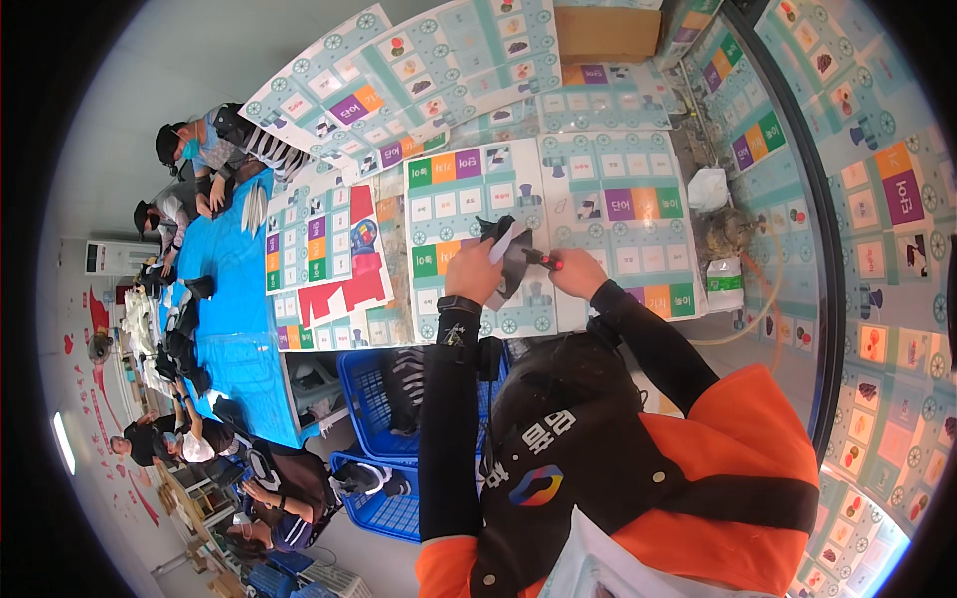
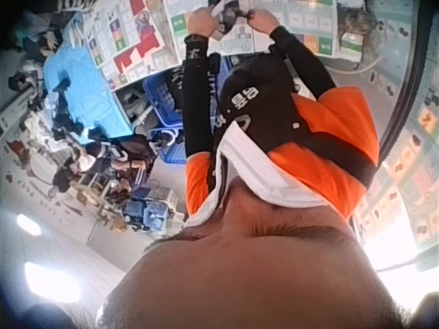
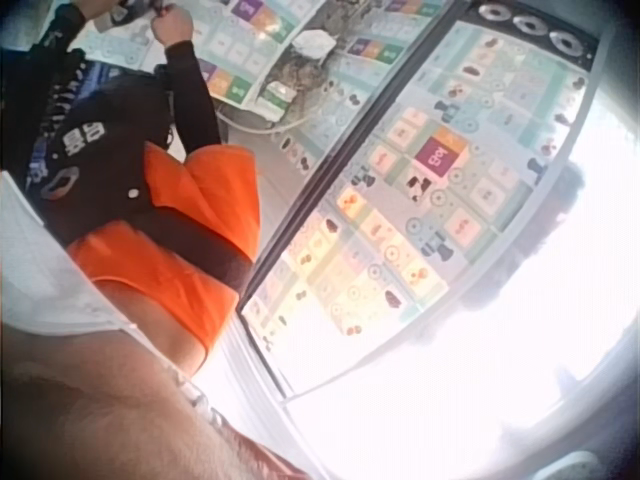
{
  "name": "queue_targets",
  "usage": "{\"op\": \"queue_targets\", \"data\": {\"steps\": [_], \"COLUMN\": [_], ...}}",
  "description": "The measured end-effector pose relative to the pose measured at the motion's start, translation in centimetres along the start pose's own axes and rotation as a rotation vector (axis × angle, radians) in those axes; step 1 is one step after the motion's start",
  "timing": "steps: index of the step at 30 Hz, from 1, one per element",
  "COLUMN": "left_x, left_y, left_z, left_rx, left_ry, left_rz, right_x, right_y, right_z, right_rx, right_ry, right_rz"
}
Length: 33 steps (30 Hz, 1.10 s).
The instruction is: The person assembles shoe components by applying adhesive with a brush to the interior edges of black shoe uppers and then placing them onto a stack.
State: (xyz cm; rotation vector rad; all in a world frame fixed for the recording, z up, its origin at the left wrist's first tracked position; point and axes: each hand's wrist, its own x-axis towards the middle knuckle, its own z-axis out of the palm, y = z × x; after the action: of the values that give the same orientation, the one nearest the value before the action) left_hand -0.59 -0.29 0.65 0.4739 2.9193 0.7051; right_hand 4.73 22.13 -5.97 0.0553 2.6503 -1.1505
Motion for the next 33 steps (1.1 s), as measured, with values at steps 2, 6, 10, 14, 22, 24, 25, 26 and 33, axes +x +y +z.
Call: {"op": "queue_targets", "data": {"steps": [2, 6, 10, 14, 22, 24, 25, 26, 33], "left_x": [0.0, -0.1, -0.1, 0.0, 0.1, 0.2, 0.2, 0.3, 0.7], "left_y": [0.1, 0.1, 0.3, 0.3, 0.3, 0.4, 0.3, 0.2, 0.2], "left_z": [-0.1, 0.0, 0.0, 0.1, 0.2, 0.2, 0.2, 0.1, 0.5], "left_rx": [0.004, 0.018, 0.022, 0.026, 0.045, 0.039, 0.039, 0.035, 0.067], "left_ry": [-0.004, -0.005, 0.007, -0.007, -0.014, -0.026, -0.024, -0.022, -0.037], "left_rz": [-0.009, -0.008, -0.006, -0.009, -0.016, -0.022, -0.025, -0.027, -0.034], "right_x": [0.3, 0.5, 0.5, 0.2, -0.6, -0.6, -0.5, -0.3, 0.1], "right_y": [0.2, 0.2, 0.3, 0.2, -0.2, 0.0, 0.1, 0.2, 1.2], "right_z": [-0.2, -0.1, -0.5, -0.9, -1.7, -1.6, -1.7, -1.8, -0.9], "right_rx": [0.007, 0.019, 0.037, 0.038, 0.110, 0.149, 0.148, 0.144, 0.031], "right_ry": [-0.020, -0.014, -0.086, -0.112, -0.156, -0.161, -0.162, -0.210, -0.027], "right_rz": [-0.022, -0.013, -0.019, -0.006, 0.036, 0.064, 0.062, 0.091, 0.056]}}
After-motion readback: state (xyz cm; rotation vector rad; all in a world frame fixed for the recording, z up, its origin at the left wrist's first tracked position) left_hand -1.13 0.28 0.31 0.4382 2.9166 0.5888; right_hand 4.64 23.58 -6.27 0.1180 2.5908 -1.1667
